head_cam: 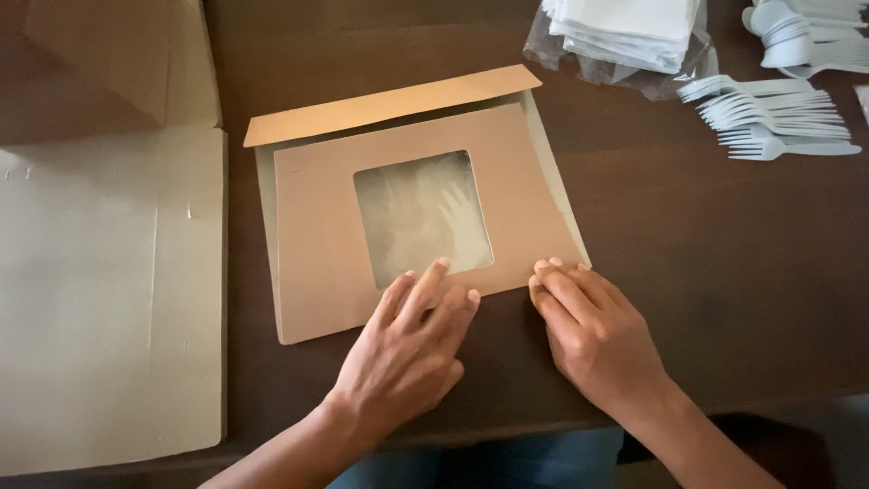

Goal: The person folds a flat cardboard sheet into a paper box with a clear window. They fold the bottom and side flaps, then fold and tuck the top flap to secure the box. The person handles the cardboard by hand without tools.

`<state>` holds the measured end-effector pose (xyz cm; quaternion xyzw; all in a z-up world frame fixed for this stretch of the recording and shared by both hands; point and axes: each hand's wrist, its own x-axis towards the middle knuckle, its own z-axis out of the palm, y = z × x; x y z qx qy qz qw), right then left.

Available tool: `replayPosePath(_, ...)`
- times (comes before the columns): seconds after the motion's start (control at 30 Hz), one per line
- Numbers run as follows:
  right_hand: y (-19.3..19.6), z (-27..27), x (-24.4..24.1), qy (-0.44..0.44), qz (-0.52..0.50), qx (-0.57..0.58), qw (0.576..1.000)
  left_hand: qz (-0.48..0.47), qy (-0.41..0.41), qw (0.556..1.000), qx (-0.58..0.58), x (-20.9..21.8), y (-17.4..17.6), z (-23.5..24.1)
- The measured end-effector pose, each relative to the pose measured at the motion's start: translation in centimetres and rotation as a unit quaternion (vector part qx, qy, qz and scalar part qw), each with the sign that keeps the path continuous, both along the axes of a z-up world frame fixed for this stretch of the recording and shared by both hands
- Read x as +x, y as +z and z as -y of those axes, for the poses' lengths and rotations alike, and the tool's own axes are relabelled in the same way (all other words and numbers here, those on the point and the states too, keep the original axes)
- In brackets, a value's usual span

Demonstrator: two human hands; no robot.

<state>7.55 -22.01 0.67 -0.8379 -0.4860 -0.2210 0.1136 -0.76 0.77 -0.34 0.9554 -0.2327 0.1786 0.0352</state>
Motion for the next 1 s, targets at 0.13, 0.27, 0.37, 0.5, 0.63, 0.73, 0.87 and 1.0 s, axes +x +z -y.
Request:
replayPosePath(0.13, 0.2, -0.1, -0.1, 0.011, -0.017, -0.005, 1.000, -0.023, 0.023, 0.999, -0.032, -1.0, 0.1, -0.7)
replayPosePath(0.27, 0.3, -0.3, -0.2, 0.003, 0.002, 0.010, 1.000, -0.006, 0.054, 0.998, -0.014, -2.1, 0.1, -1.6)
replayPosePath(0.37, 0.1, -0.2, -0.2, 0.010, 0.000, 0.001, 1.000, -0.007, 0.084, 0.996, 0.001, -3.0, 0.2, -2.3)
replayPosePath(0.5, -0.2, 0.1, -0.2, 0.015, -0.007, -0.018, 1.000, -0.011, 0.108, 0.994, -0.002, -4.2, 0.0, -3.2)
replayPosePath(0.63, -0.6, 0.2, -0.3, 0.012, -0.003, -0.017, 1.000, 0.005, 0.129, 0.992, -0.002, -5.5, -0.1, -4.2)
replayPosePath(0.73, -0.6, 0.1, -0.3, 0.015, 0.007, -0.017, 1.000, 0.001, 0.149, 0.989, 0.016, -6.3, -0.1, -4.9)
replayPosePath(0.87, -0.6, 0.1, -0.3, 0.013, 0.003, -0.029, 0.999, -0.008, 0.168, 0.986, 0.021, -7.2, 0.4, -5.6)
replayPosePath(1.0, -1.1, 0.5, -0.3, 0.009, 0.000, -0.029, 1.000, 0.009, 0.173, 0.985, 0.020, -7.8, 1.0, -6.4)
